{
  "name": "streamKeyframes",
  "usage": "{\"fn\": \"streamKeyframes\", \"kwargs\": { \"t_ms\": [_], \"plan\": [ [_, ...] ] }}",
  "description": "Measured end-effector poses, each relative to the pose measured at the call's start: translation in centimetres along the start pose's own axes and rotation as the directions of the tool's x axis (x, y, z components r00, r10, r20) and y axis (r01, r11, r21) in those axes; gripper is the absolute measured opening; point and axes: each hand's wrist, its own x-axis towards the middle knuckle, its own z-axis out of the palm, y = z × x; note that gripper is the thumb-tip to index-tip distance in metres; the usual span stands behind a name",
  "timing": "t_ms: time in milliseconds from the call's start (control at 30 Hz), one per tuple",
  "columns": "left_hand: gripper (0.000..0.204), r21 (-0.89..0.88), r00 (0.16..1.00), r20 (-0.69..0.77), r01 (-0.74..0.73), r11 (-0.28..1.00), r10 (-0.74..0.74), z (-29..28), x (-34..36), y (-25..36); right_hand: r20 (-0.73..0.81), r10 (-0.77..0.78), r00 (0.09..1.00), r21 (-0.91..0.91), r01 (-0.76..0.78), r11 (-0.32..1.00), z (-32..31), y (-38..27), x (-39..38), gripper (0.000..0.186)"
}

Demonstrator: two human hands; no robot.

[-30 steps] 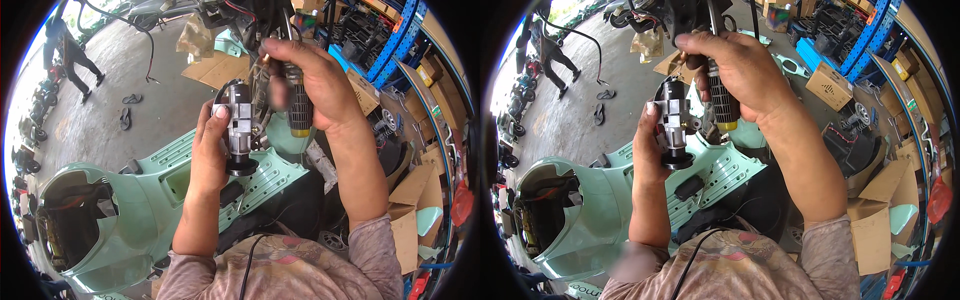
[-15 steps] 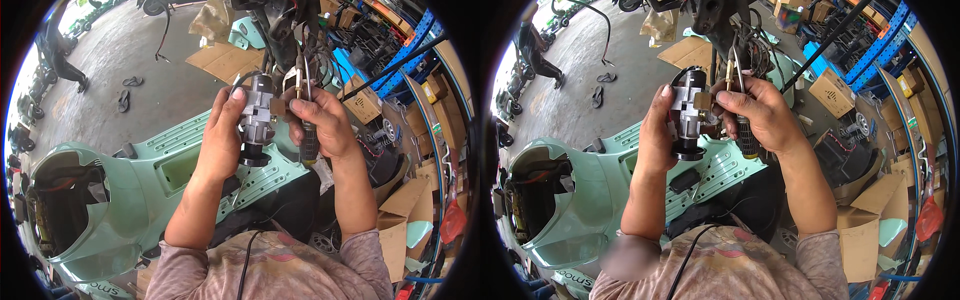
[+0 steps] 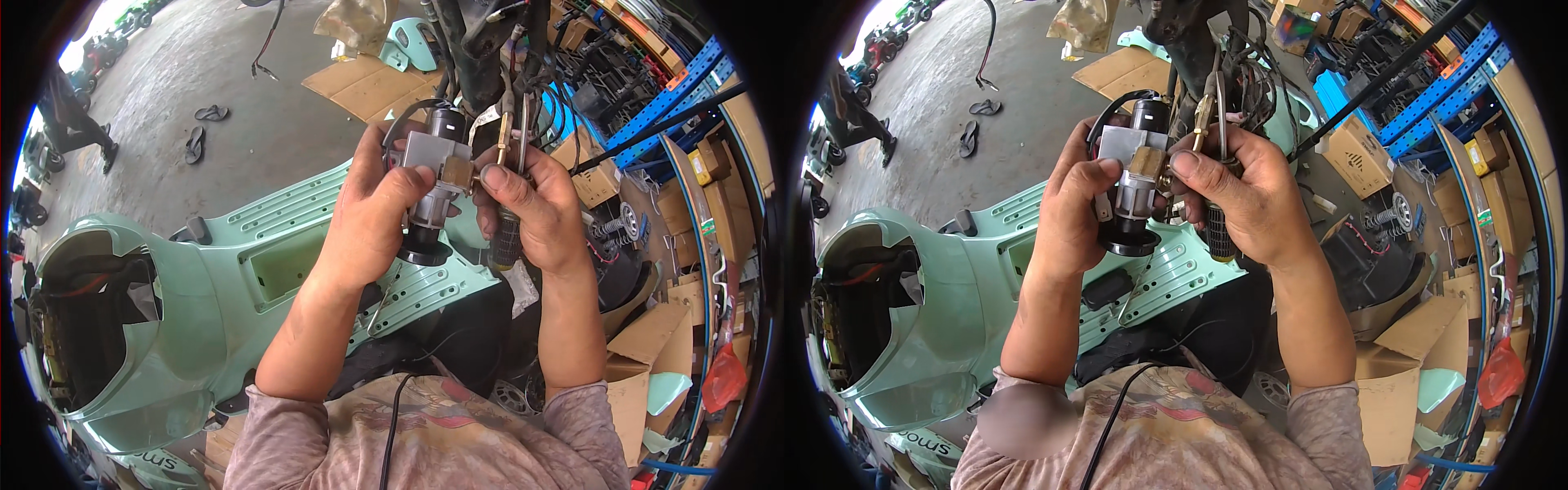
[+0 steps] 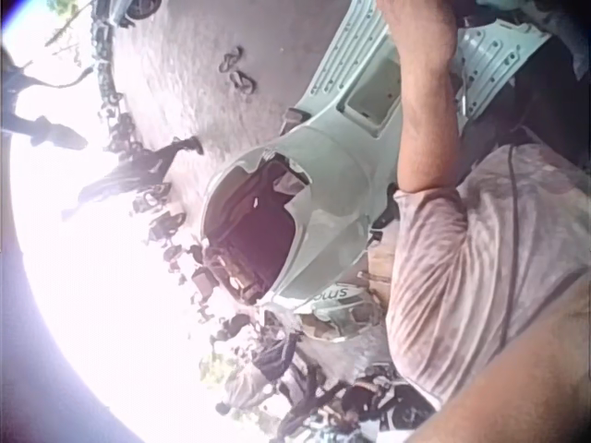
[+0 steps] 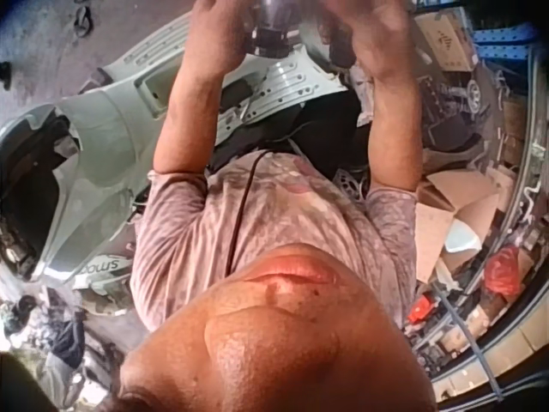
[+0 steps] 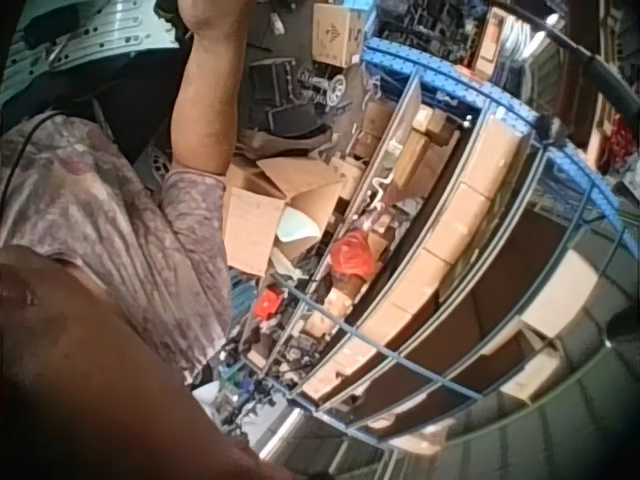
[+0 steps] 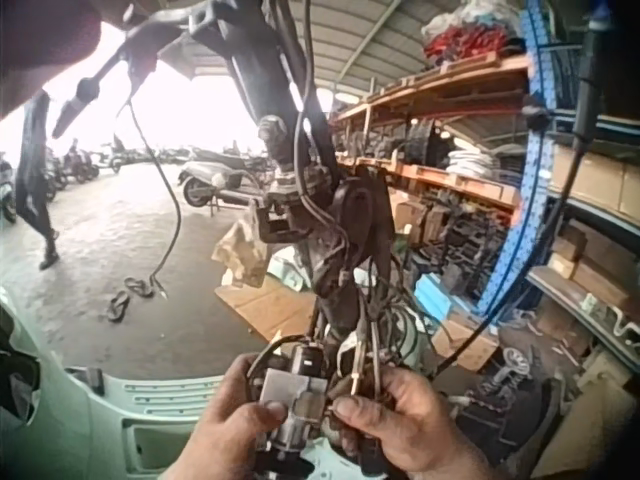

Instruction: The person assembles a motorcycle ignition switch assembly, inserting a metal component into the lock cylinder and securing it with a screwdriver before attaching the wiring harness and connectors by hand.

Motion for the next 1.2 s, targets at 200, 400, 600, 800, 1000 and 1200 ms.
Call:
{"fn": "streamKeyframes", "kwargs": {
  "t_ms": [200,400,600,800,1000,1200],
  "plan": [
    [0.057,0.045,0.993,0.040,-0.113,0.993,0.111,-0.4,0.2,-1.4,-0.014,-0.039,0.999,-0.049,0.039,0.998,0.0,0.1,-0.2,0.021],
    [0.063,0.094,0.990,0.011,-0.143,0.985,0.142,0.1,0.3,-1.8,-0.024,-0.009,1.000,-0.125,0.006,0.992,0.0,-0.6,-0.2,0.023],
    [0.048,0.084,0.984,-0.005,-0.175,0.981,0.176,0.1,0.6,-1.9,0.024,0.073,0.997,-0.234,-0.065,0.970,-0.1,-2.1,0.4,0.026],
    [0.048,0.077,0.975,-0.076,-0.203,0.976,0.209,0.3,0.5,-1.8,0.003,-0.093,0.996,-0.044,0.093,0.995,0.7,0.2,0.5,0.025],
    [0.054,-0.032,0.983,-0.095,-0.162,0.986,0.158,0.3,-0.1,-1.8,-0.037,-0.055,0.998,0.044,0.056,0.997,1.5,1.2,0.2,0.022],
    [0.063,-0.071,0.992,-0.076,-0.110,0.991,0.104,0.4,-0.2,-1.8,-0.045,-0.038,0.998,-0.038,0.036,0.999,1.3,0.4,-0.2,0.024]
  ]
}}
